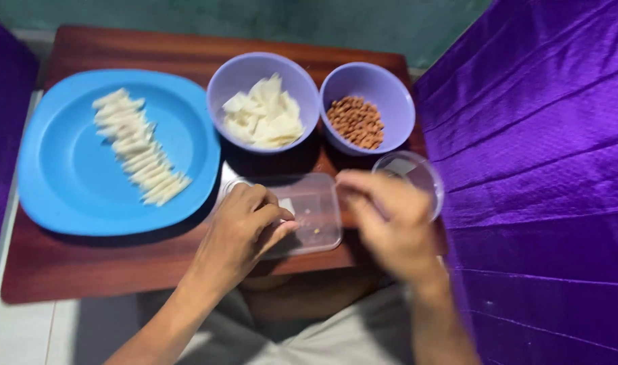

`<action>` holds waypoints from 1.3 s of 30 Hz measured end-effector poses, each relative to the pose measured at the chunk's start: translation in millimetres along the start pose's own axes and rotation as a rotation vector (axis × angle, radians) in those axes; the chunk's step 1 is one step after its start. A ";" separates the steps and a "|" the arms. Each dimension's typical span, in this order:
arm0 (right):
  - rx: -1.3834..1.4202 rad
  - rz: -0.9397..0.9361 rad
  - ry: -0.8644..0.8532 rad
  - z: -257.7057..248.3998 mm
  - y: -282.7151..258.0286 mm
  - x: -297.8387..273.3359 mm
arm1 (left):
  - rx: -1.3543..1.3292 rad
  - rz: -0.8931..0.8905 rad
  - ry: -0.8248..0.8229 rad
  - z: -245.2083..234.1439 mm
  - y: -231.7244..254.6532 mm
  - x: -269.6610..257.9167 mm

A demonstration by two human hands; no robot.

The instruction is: A person manually wraps individual peanuts in thin white strips to prepare snacks, working at a small wooden table.

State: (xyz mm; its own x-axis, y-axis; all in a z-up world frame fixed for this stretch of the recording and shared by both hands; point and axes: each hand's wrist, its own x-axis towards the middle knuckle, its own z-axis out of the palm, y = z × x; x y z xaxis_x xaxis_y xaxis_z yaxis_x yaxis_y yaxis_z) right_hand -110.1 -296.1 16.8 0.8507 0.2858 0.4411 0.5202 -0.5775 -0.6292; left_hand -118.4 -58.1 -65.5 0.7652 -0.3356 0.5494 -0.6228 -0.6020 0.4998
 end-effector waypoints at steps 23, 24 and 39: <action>-0.475 0.197 -0.563 -29.5 123.3 141.6 | -0.020 -0.004 -0.207 36.3 11.8 112.8; -0.496 0.137 -0.583 -24.2 127.7 140.2 | -0.023 -0.004 -0.195 37.2 12.3 112.8; -0.183 0.223 -0.526 -67.2 76.2 146.8 | -0.036 0.010 -0.140 37.9 14.7 116.4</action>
State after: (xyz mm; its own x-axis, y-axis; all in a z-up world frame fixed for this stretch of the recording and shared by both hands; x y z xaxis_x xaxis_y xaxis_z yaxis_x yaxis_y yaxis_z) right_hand 49.4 -349.6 76.6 0.8853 0.4553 -0.0943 0.3428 -0.7762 -0.5292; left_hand -32.4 -133.4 -19.6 0.7728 -0.4409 0.4564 -0.6338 -0.5729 0.5197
